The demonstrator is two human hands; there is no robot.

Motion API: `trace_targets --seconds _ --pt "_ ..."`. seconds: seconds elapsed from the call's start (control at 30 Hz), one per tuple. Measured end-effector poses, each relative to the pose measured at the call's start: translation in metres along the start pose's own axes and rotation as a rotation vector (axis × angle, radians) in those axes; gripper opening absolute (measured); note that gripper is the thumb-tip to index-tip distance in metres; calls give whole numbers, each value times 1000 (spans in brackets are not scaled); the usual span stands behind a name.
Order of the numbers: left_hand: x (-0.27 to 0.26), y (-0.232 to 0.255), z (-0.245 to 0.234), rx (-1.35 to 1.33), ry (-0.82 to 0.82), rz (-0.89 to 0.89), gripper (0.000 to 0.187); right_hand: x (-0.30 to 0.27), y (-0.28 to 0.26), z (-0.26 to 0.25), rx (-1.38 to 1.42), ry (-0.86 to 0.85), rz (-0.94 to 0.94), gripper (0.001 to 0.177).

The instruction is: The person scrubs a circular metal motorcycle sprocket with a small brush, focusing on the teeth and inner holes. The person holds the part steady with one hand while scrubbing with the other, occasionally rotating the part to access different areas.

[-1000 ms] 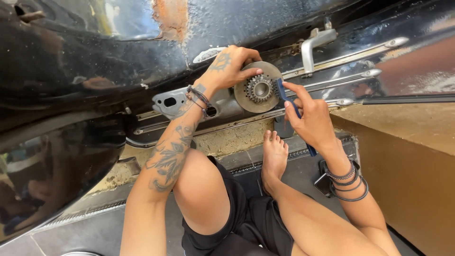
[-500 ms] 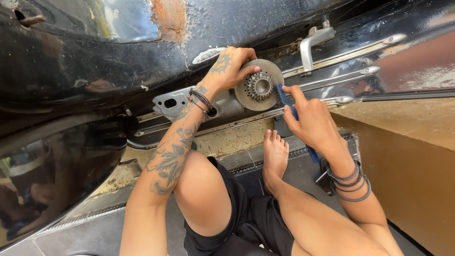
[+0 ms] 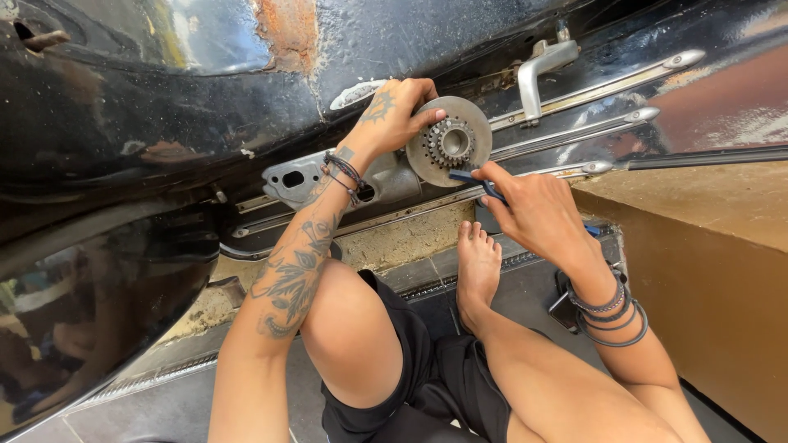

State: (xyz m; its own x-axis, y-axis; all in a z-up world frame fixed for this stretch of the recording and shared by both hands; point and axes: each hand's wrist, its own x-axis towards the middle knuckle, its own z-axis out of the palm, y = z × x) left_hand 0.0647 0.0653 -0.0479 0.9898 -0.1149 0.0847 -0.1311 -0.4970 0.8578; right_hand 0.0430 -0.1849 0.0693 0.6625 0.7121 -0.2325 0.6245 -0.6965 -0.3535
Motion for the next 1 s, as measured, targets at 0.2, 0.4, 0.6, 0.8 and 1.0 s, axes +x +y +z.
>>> trace_targets --seconds 0.2,0.4,0.6,0.8,1.0 --pt "-1 1 2 42 -24 -16 21 -1 2 0 17 -8 11 29" --pt "-1 -11 5 7 -42 -73 21 7 -1 14 182 -96 -15 31" --pt "4 -35 5 -144 -219 -216 24 10 -11 -6 355 -215 2 26" --pt "6 -43 7 -216 -234 -204 27 8 12 19 305 37 6 18" --pt "6 -40 5 -244 -252 -233 24 14 5 30 347 136 -40 12"
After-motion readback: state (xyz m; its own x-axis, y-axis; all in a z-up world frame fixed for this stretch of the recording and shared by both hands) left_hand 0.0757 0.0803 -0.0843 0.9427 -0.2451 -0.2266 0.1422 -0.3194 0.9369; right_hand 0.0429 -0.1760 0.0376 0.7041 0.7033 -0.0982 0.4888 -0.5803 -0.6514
